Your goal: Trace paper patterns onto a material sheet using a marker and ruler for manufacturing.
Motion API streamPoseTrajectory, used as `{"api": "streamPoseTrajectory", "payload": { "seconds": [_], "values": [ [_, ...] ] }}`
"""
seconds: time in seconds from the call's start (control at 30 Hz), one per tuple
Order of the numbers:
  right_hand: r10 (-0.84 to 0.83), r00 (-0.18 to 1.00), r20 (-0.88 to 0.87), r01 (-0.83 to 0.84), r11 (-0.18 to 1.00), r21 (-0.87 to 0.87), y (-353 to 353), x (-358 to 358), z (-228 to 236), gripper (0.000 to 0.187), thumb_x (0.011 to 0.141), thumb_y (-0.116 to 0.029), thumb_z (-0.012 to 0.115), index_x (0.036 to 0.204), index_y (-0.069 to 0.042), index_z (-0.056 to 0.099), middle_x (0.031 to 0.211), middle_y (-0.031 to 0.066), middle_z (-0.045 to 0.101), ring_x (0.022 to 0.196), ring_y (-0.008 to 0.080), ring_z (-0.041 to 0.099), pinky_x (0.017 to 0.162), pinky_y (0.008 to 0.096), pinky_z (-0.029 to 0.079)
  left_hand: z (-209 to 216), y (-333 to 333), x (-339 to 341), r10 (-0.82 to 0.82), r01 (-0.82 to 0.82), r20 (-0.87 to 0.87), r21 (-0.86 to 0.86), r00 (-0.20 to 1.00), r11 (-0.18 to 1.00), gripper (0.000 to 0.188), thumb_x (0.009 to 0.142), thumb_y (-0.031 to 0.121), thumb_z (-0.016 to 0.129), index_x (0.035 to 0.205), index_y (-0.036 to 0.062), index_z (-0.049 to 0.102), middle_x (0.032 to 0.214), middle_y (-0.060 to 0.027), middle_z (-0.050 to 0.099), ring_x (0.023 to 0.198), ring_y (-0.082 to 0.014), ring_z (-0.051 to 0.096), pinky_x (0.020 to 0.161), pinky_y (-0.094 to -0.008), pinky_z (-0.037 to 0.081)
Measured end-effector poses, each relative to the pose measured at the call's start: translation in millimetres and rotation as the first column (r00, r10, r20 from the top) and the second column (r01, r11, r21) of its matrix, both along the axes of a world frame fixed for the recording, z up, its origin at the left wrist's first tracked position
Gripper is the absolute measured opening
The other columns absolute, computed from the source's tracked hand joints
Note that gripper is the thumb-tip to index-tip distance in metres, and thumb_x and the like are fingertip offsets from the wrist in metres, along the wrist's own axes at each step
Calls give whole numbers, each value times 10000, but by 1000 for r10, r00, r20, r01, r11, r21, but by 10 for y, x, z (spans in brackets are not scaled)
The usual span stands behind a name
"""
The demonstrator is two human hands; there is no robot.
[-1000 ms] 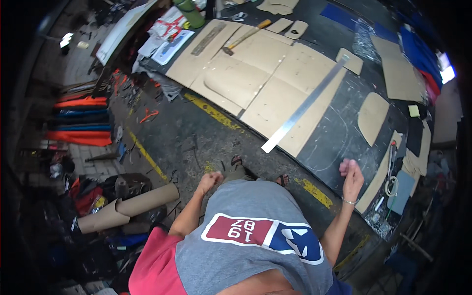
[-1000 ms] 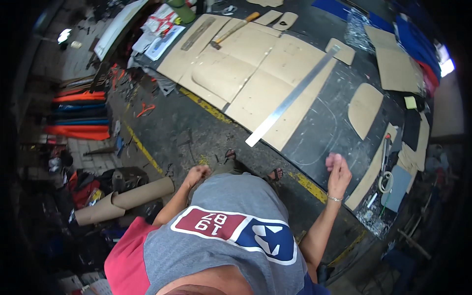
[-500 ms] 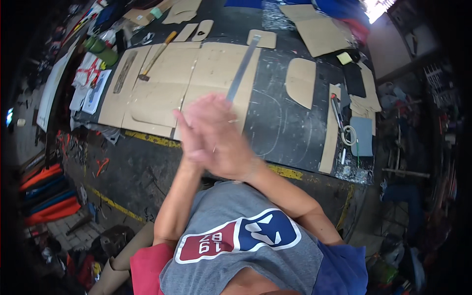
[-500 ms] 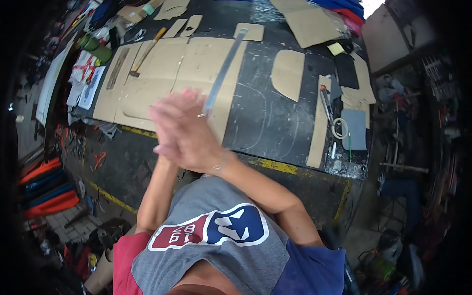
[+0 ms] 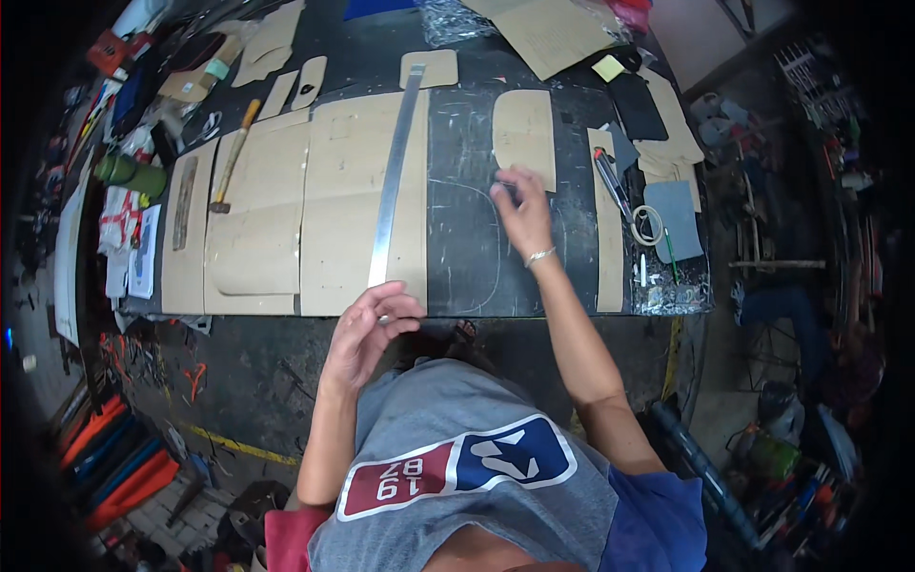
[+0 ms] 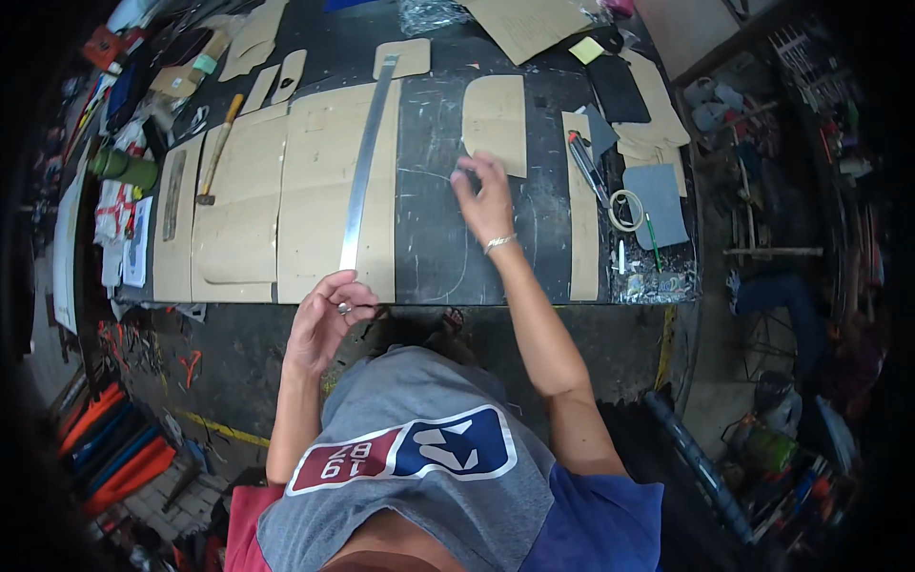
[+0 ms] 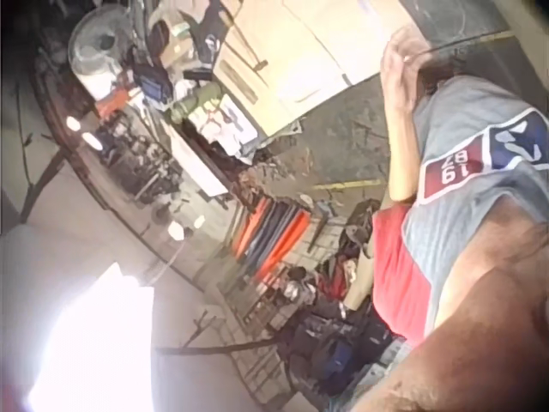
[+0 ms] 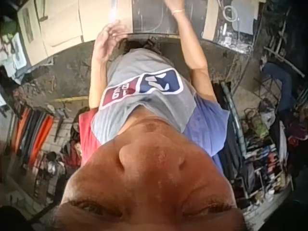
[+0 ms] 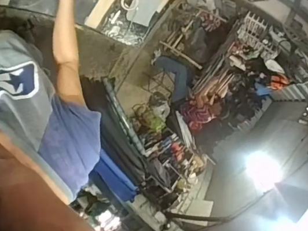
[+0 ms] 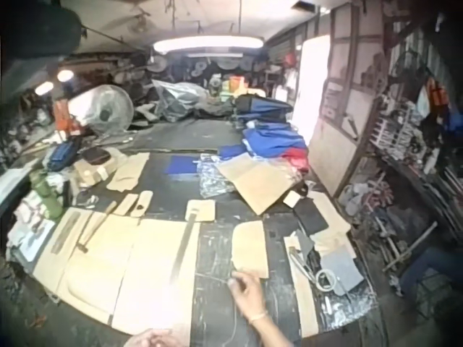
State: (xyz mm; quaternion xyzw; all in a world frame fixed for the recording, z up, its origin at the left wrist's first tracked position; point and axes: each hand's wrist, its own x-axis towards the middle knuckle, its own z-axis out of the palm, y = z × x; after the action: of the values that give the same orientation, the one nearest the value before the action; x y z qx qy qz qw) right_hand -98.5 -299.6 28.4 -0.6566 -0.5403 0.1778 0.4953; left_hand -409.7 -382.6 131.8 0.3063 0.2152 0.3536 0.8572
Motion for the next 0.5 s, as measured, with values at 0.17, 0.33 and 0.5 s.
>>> {"api": "streamPoseTrajectory", "payload": {
  "seconds": [0.17, 0.33, 0.5],
  "values": [
    [-142, 989, -49, 145, 986, 78, 844, 827, -208, 309, 919, -155, 704, 1205, -40, 680, 1154, 80, 644, 1049, 166, 627, 858, 280, 531, -240, 175, -320, 187, -212, -271, -64, 944, 975, 583, 989, 409, 631, 1380, -3, 499, 1327, -165, 595, 1224, -290, 593, 1036, -415, 491],
    [-317, 896, -312, 296, 948, -114, 1640, 1429, -218, 346, 877, -229, 761, 1114, 18, 712, 958, 78, 714, 875, 137, 645, 827, 289, 521, -464, 574, -623, 135, -176, -283, -125, 950, 976, 590, 981, 416, 638, 1383, 9, 490, 1315, -141, 595, 1212, -281, 599, 1035, -416, 495],
    [-415, 884, -217, 354, 896, -269, 2299, 1997, -297, 335, 889, -349, 749, 1164, -159, 725, 1057, -53, 710, 959, 94, 606, 810, 302, 478, -681, 825, -937, 188, -233, -280, -139, 941, 962, 618, 968, 452, 649, 1363, 1, 498, 1230, -120, 625, 1153, -244, 617, 1022, -398, 496]
  ]
}}
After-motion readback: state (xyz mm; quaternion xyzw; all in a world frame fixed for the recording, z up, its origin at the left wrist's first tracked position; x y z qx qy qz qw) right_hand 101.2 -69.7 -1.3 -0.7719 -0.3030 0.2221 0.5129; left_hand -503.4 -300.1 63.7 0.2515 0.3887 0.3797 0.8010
